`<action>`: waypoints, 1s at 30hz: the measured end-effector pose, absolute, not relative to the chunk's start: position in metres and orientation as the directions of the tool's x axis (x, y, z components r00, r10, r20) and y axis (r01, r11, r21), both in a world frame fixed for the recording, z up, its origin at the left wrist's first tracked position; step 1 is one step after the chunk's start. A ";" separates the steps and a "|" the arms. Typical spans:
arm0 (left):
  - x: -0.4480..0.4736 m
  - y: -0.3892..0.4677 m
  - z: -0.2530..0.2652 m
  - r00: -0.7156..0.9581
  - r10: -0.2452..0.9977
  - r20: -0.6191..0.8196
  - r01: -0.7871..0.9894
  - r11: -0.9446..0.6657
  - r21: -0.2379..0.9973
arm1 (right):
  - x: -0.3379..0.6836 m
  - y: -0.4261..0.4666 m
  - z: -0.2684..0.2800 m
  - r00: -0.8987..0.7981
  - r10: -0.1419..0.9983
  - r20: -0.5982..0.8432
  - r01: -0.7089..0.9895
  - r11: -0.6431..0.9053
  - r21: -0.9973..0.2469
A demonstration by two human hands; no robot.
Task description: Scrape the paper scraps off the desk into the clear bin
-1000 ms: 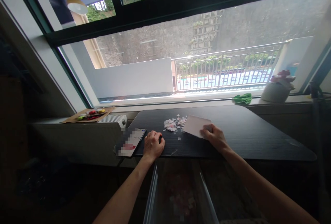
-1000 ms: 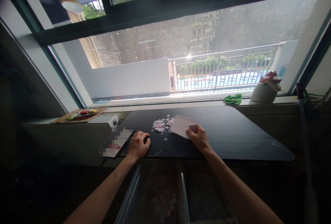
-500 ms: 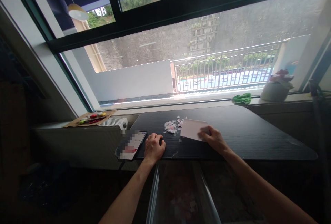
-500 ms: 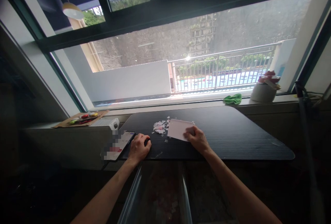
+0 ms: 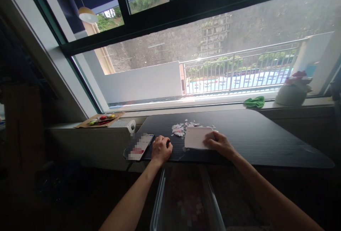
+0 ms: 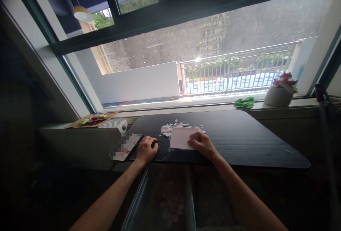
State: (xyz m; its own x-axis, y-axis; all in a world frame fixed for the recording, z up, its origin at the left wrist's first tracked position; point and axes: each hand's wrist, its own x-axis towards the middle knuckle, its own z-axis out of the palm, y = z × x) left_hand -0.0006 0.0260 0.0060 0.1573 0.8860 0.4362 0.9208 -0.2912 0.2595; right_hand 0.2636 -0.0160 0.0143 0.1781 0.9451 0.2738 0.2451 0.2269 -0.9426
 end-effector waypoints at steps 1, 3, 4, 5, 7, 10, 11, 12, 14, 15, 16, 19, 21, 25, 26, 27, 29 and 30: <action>0.000 0.026 0.006 0.157 0.885 0.439 0.920 -0.293 0.261 | 0.264 -0.017 0.015 0.188 0.945 0.269 0.234 0.223 -0.946; 0.000 0.026 0.006 0.149 0.883 0.446 0.918 -0.291 0.269 | 0.265 -0.017 0.016 0.239 0.935 0.263 0.250 0.202 -0.947; 0.000 0.025 0.006 0.144 0.883 0.447 0.918 -0.288 0.272 | 0.266 -0.017 0.016 0.266 0.930 0.255 0.269 0.183 -0.946; 0.001 0.025 0.007 0.137 0.884 0.448 0.919 -0.282 0.276 | 0.267 -0.016 0.016 0.285 0.926 0.246 0.288 0.162 -0.944; 0.001 0.024 0.008 0.127 0.887 0.445 0.921 -0.272 0.279 | 0.267 -0.015 0.014 0.274 0.933 0.235 0.299 0.150 -0.943; 0.002 0.023 0.009 0.121 0.887 0.446 0.921 -0.268 0.282 | 0.267 -0.016 0.012 0.160 0.963 0.218 0.236 0.177 -0.955; 0.003 0.023 0.009 0.120 0.887 0.447 0.921 -0.267 0.283 | 0.267 -0.017 0.012 0.129 0.968 0.214 0.212 0.183 -0.960; 0.003 0.023 0.010 0.118 0.887 0.446 0.921 -0.266 0.285 | 0.267 -0.017 0.011 0.108 0.973 0.206 0.194 0.183 -0.964; 0.003 0.023 0.010 0.114 0.890 0.442 0.920 -0.262 0.290 | 0.270 -0.016 0.010 0.110 0.974 0.200 0.185 0.177 -0.967; 0.003 0.022 0.010 0.113 0.892 0.438 0.921 -0.260 0.292 | 0.272 -0.014 0.009 0.128 0.970 0.204 0.196 0.177 -0.964; 0.003 0.022 0.010 0.112 0.893 0.437 0.921 -0.258 0.292 | 0.274 -0.013 0.008 0.151 0.965 0.213 0.217 0.178 -0.960; 0.003 0.023 0.010 0.126 0.887 0.445 0.917 -0.275 0.288 | 0.277 -0.006 0.004 0.185 0.953 0.241 0.270 0.186 -0.945; 0.002 0.023 0.011 0.149 0.883 0.445 0.910 -0.299 0.289 | 0.276 -0.005 0.003 0.154 0.959 0.240 0.264 0.194 -0.945; 0.001 0.021 0.013 0.149 0.908 0.391 0.888 -0.297 0.350 | 0.267 -0.012 0.004 0.101 0.967 0.234 0.191 0.212 -0.958; 0.001 0.019 0.014 0.150 0.914 0.378 0.881 -0.296 0.368 | 0.265 -0.014 0.004 0.095 0.968 0.231 0.164 0.214 -0.963; 0.001 0.016 0.015 0.157 0.916 0.368 0.872 -0.304 0.383 | 0.263 -0.017 0.004 0.091 0.970 0.227 0.136 0.214 -0.967; 0.002 0.011 0.016 0.188 0.914 0.359 0.849 -0.335 0.408 | 0.260 -0.020 0.004 0.086 0.973 0.213 0.090 0.206 -0.974; 0.003 0.008 0.015 0.202 0.911 0.359 0.838 -0.351 0.419 | 0.259 -0.021 0.004 0.093 0.974 0.207 0.074 0.200 -0.977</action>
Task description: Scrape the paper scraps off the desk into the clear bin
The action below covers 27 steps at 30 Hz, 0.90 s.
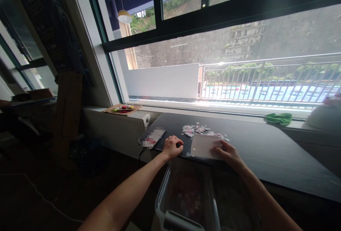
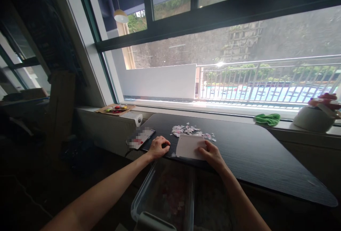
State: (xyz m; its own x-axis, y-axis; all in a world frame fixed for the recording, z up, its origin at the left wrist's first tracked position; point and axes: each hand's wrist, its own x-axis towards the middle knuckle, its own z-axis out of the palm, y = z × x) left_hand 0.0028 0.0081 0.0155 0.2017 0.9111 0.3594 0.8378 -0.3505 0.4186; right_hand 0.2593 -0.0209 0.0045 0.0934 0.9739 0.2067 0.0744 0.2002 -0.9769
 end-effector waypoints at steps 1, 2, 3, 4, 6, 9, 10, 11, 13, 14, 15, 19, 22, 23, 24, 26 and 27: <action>0.004 0.006 0.015 0.205 0.910 0.360 0.831 -0.356 0.427 | 0.259 -0.021 0.004 0.106 0.974 0.202 0.066 0.196 -0.978; 0.005 0.004 0.014 0.196 0.912 0.361 0.831 -0.349 0.433 | 0.260 -0.021 0.004 0.123 0.972 0.202 0.067 0.195 -0.978; 0.007 0.002 0.013 0.179 0.916 0.358 0.835 -0.334 0.437 | 0.261 -0.021 0.004 0.141 0.968 0.207 0.079 0.197 -0.977; 0.008 0.001 0.012 0.159 0.920 0.358 0.841 -0.316 0.439 | 0.262 -0.020 0.004 0.155 0.965 0.213 0.101 0.199 -0.975; 0.012 0.000 0.010 0.128 0.916 0.380 0.858 -0.294 0.422 | 0.264 -0.019 0.004 0.163 0.960 0.228 0.154 0.203 -0.967; 0.016 -0.003 0.006 0.129 0.890 0.438 0.881 -0.305 0.361 | 0.266 -0.020 0.003 0.131 0.963 0.237 0.188 0.210 -0.959; 0.016 -0.004 0.005 0.136 0.884 0.448 0.886 -0.310 0.344 | 0.266 -0.020 0.003 0.116 0.965 0.235 0.180 0.212 -0.960; 0.017 -0.004 0.005 0.141 0.881 0.451 0.889 -0.313 0.333 | 0.266 -0.021 0.003 0.102 0.967 0.232 0.167 0.214 -0.963; 0.017 -0.005 0.004 0.146 0.880 0.452 0.893 -0.314 0.322 | 0.266 -0.022 0.003 0.079 0.971 0.225 0.138 0.213 -0.967; 0.017 -0.005 0.004 0.149 0.879 0.453 0.895 -0.315 0.316 | 0.265 -0.022 0.004 0.070 0.973 0.222 0.127 0.212 -0.969; 0.017 -0.004 0.004 0.150 0.878 0.454 0.896 -0.315 0.312 | 0.265 -0.023 0.004 0.063 0.974 0.219 0.120 0.210 -0.970; 0.016 -0.003 0.003 0.151 0.879 0.453 0.900 -0.312 0.304 | 0.263 -0.022 0.006 0.081 0.973 0.215 0.103 0.206 -0.973; 0.016 -0.003 0.003 0.157 0.881 0.447 0.902 -0.313 0.298 | 0.259 -0.020 0.006 0.101 0.971 0.215 0.094 0.206 -0.974; 0.016 -0.004 0.004 0.159 0.882 0.444 0.903 -0.312 0.297 | 0.258 -0.019 0.005 0.099 0.972 0.215 0.096 0.206 -0.974; 0.016 -0.004 0.004 0.160 0.883 0.440 0.903 -0.311 0.296 | 0.256 -0.018 0.005 0.094 0.972 0.216 0.100 0.206 -0.973; 0.017 -0.004 0.004 0.160 0.887 0.434 0.905 -0.307 0.294 | 0.254 -0.018 0.004 0.084 0.972 0.217 0.113 0.208 -0.972; 0.017 -0.004 0.004 0.159 0.888 0.431 0.906 -0.305 0.294 | 0.253 -0.019 0.004 0.079 0.972 0.220 0.119 0.210 -0.971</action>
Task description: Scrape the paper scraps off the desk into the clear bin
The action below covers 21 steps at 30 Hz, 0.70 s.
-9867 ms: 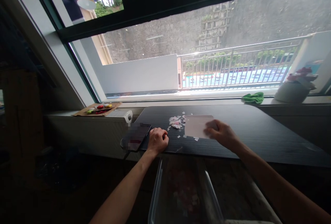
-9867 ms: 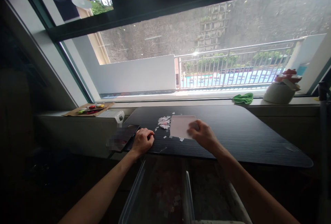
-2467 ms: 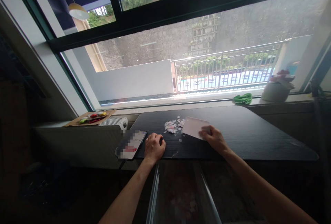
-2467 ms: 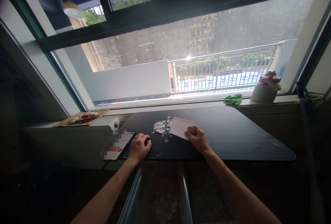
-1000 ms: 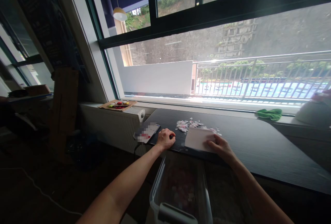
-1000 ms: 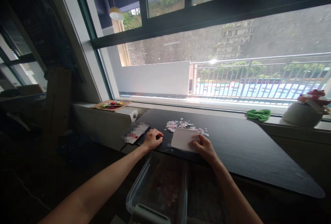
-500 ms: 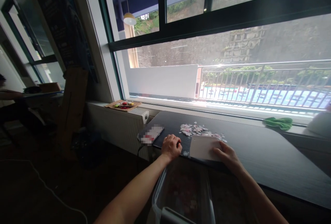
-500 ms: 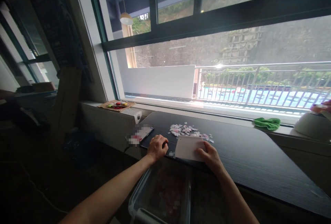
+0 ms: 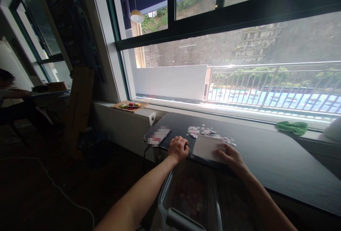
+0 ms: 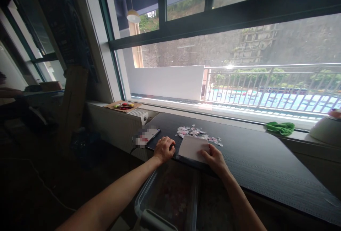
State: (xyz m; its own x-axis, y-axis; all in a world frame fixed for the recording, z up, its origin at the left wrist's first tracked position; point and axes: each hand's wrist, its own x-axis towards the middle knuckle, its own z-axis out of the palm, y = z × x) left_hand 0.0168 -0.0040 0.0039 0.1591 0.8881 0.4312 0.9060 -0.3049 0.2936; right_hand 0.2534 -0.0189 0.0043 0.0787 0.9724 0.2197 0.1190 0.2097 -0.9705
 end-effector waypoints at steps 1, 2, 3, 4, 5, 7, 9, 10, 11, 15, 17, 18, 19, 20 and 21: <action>0.017 -0.004 0.004 0.158 0.890 0.429 0.906 -0.303 0.294 | 0.253 -0.020 0.005 0.073 0.972 0.222 0.125 0.212 -0.969; 0.017 -0.004 0.004 0.156 0.890 0.428 0.907 -0.301 0.296 | 0.253 -0.021 0.005 0.066 0.973 0.222 0.131 0.213 -0.968; 0.017 -0.004 0.003 0.153 0.891 0.428 0.907 -0.299 0.297 | 0.253 -0.022 0.005 0.056 0.973 0.222 0.135 0.213 -0.968; 0.017 -0.003 0.003 0.151 0.890 0.430 0.906 -0.298 0.299 | 0.253 -0.023 0.006 0.048 0.974 0.220 0.136 0.212 -0.968; 0.017 -0.003 0.003 0.148 0.889 0.433 0.906 -0.298 0.301 | 0.253 -0.024 0.006 0.040 0.975 0.217 0.134 0.210 -0.968; 0.017 -0.003 0.002 0.144 0.886 0.441 0.906 -0.298 0.302 | 0.254 -0.025 0.006 0.032 0.977 0.211 0.122 0.206 -0.971; 0.017 -0.003 0.002 0.145 0.886 0.441 0.906 -0.298 0.301 | 0.254 -0.025 0.006 0.039 0.977 0.212 0.103 0.207 -0.973; 0.017 -0.003 0.003 0.146 0.887 0.438 0.906 -0.298 0.301 | 0.253 -0.025 0.006 0.045 0.976 0.214 0.100 0.208 -0.973; 0.017 -0.003 0.003 0.148 0.889 0.433 0.907 -0.297 0.300 | 0.253 -0.025 0.005 0.051 0.975 0.217 0.104 0.211 -0.972; 0.017 -0.003 0.003 0.145 0.895 0.421 0.909 -0.289 0.302 | 0.254 -0.025 0.005 0.028 0.975 0.223 0.138 0.217 -0.966; 0.017 -0.003 0.002 0.144 0.892 0.429 0.907 -0.293 0.304 | 0.256 -0.025 0.005 -0.004 0.977 0.212 0.132 0.211 -0.969; 0.017 -0.003 0.002 0.147 0.890 0.432 0.905 -0.297 0.303 | 0.258 -0.025 0.004 -0.020 0.979 0.204 0.124 0.205 -0.971; 0.017 -0.004 0.002 0.151 0.888 0.434 0.905 -0.301 0.301 | 0.260 -0.024 0.003 -0.023 0.980 0.199 0.112 0.200 -0.973; 0.017 -0.003 0.003 0.153 0.888 0.433 0.906 -0.301 0.298 | 0.262 -0.023 0.002 -0.007 0.980 0.197 0.096 0.197 -0.976; 0.018 -0.003 0.004 0.153 0.890 0.430 0.909 -0.298 0.293 | 0.263 -0.021 0.001 0.034 0.979 0.201 0.073 0.198 -0.977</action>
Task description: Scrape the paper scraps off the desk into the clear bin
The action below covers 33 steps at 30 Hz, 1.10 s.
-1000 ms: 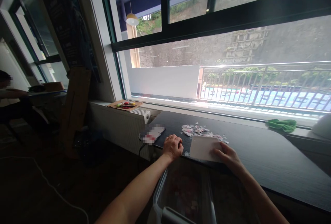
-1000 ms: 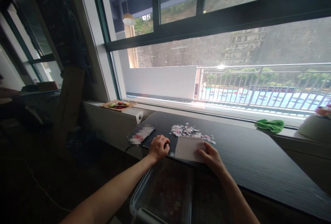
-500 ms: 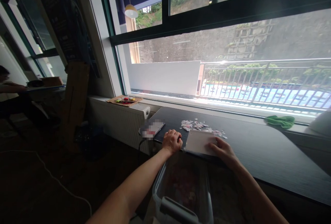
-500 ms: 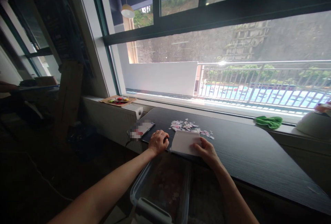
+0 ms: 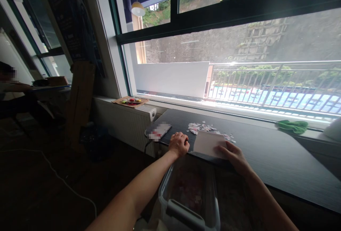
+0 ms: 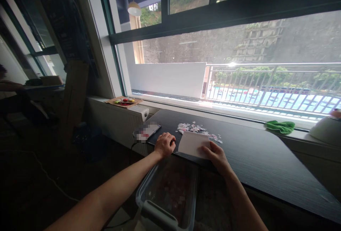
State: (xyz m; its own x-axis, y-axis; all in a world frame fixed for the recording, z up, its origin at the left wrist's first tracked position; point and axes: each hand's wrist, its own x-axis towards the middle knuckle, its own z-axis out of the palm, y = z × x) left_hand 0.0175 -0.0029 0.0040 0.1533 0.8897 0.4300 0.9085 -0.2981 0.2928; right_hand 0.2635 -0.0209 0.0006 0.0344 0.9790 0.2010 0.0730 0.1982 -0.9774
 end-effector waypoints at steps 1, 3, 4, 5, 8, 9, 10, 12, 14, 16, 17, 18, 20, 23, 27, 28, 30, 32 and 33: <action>0.018 -0.002 0.006 0.155 0.892 0.424 0.912 -0.294 0.286 | 0.265 -0.019 -0.001 0.105 0.973 0.206 0.044 0.202 -0.978; 0.020 0.001 0.011 0.174 0.903 0.393 0.918 -0.293 0.266 | 0.267 -0.016 -0.002 0.281 0.940 0.193 -0.023 0.207 -0.978; 0.021 0.003 0.013 0.189 0.908 0.374 0.920 -0.297 0.256 | 0.268 -0.014 -0.003 0.353 0.919 0.176 -0.049 0.206 -0.977; 0.022 0.005 0.016 0.205 0.912 0.355 0.920 -0.303 0.249 | 0.268 -0.014 -0.003 0.397 0.904 0.157 -0.067 0.200 -0.978; 0.025 0.009 0.019 0.216 0.913 0.347 0.920 -0.310 0.240 | 0.266 -0.012 -0.001 0.423 0.893 0.153 -0.062 0.197 -0.978; 0.026 0.009 0.019 0.209 0.908 0.364 0.920 -0.308 0.241 | 0.265 -0.011 0.000 0.413 0.895 0.168 -0.049 0.205 -0.977; 0.026 0.009 0.018 0.204 0.903 0.379 0.920 -0.309 0.240 | 0.264 -0.010 0.001 0.392 0.901 0.184 -0.032 0.214 -0.976; 0.026 0.009 0.015 0.197 0.894 0.403 0.918 -0.312 0.243 | 0.259 -0.006 0.002 0.328 0.918 0.224 0.011 0.233 -0.972; 0.026 0.008 0.013 0.194 0.894 0.405 0.916 -0.312 0.251 | 0.253 0.000 0.003 0.253 0.928 0.274 0.060 0.268 -0.962; 0.026 0.008 0.012 0.189 0.897 0.399 0.916 -0.308 0.258 | 0.245 0.008 0.002 0.201 0.923 0.328 0.095 0.315 -0.944; 0.025 0.008 0.012 0.187 0.899 0.396 0.916 -0.305 0.259 | 0.242 0.012 0.001 0.183 0.919 0.350 0.108 0.335 -0.936; 0.025 0.008 0.013 0.187 0.901 0.392 0.917 -0.303 0.259 | 0.240 0.015 0.000 0.167 0.915 0.367 0.118 0.351 -0.929; 0.025 0.008 0.014 0.187 0.905 0.383 0.919 -0.299 0.258 | 0.237 0.020 -0.003 0.144 0.911 0.386 0.131 0.369 -0.920; 0.025 0.008 0.014 0.185 0.910 0.370 0.921 -0.292 0.257 | 0.238 0.022 -0.006 0.159 0.902 0.401 0.145 0.380 -0.913; 0.026 0.008 0.014 0.184 0.908 0.377 0.922 -0.293 0.254 | 0.240 0.023 -0.008 0.172 0.885 0.433 0.151 0.410 -0.899; 0.026 0.008 0.013 0.184 0.907 0.380 0.922 -0.293 0.254 | 0.239 0.024 -0.008 0.156 0.887 0.434 0.148 0.414 -0.898; 0.026 0.009 0.013 0.184 0.905 0.383 0.922 -0.294 0.253 | 0.239 0.024 -0.008 0.107 0.899 0.425 0.136 0.410 -0.902; 0.026 0.009 0.012 0.185 0.903 0.387 0.922 -0.295 0.249 | 0.239 0.024 -0.008 0.082 0.906 0.415 0.119 0.405 -0.907; 0.026 0.009 0.012 0.186 0.902 0.389 0.923 -0.296 0.246 | 0.239 0.023 -0.008 0.090 0.905 0.415 0.114 0.404 -0.908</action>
State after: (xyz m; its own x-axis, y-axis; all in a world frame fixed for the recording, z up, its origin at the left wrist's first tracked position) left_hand 0.0257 0.0092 0.0122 0.1861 0.9022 0.3891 0.9229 -0.2963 0.2457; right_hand 0.2389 0.0232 -0.0078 0.0904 0.9055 0.4146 0.1139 0.4042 -0.9076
